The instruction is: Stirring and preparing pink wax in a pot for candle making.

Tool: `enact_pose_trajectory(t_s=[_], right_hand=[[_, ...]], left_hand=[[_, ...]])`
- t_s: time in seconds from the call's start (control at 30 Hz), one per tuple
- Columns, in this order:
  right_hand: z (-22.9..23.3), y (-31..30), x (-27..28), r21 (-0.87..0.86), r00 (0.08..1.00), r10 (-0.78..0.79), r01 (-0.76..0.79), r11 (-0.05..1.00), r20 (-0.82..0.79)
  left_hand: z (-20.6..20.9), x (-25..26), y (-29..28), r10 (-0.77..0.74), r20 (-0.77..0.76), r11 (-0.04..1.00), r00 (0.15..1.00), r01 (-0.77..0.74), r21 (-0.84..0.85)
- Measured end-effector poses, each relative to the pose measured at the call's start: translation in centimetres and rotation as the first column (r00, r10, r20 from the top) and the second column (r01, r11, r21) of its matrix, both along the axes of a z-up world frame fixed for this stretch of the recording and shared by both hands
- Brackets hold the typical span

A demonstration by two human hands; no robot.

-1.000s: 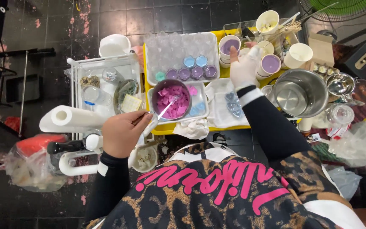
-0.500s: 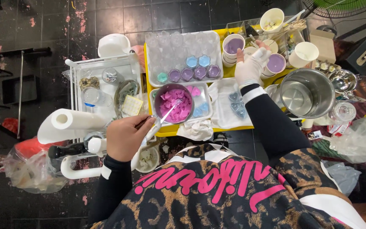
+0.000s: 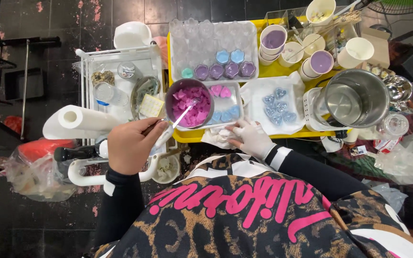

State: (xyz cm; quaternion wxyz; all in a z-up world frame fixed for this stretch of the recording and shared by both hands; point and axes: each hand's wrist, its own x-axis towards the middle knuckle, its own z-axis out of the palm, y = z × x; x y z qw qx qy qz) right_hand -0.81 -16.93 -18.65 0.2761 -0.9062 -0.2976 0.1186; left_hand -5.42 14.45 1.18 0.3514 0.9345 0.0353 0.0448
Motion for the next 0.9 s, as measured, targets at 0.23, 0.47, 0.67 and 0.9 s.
enact_pose_trajectory(t_s=[0.23,0.47,0.67,0.9], right_hand=[[-4.1,-0.5,-0.4,-0.122,0.943,0.081,-0.044,0.992,0.323],[-4.7,-0.1,0.4,0.005,0.901,0.026,-0.031,0.999,0.432],[-5.8,0.2,0.6,0.032,0.942,-0.086,0.08,0.996,0.323],[-5.6,-0.3,0.3,0.15,0.973,-0.151,0.125,0.981,0.173]], left_hand=[[-0.8,-0.9,0.9,-0.009,0.005,1.0,1.0,0.009,0.03],[-1.0,-1.2,0.4,-0.044,-0.01,0.998,0.999,0.044,0.044],[-1.4,-1.3,0.2,-0.032,-0.018,0.999,0.999,0.032,-0.012],[-1.3,-1.3,0.3,-0.007,-0.072,1.0,0.997,0.008,0.008]])
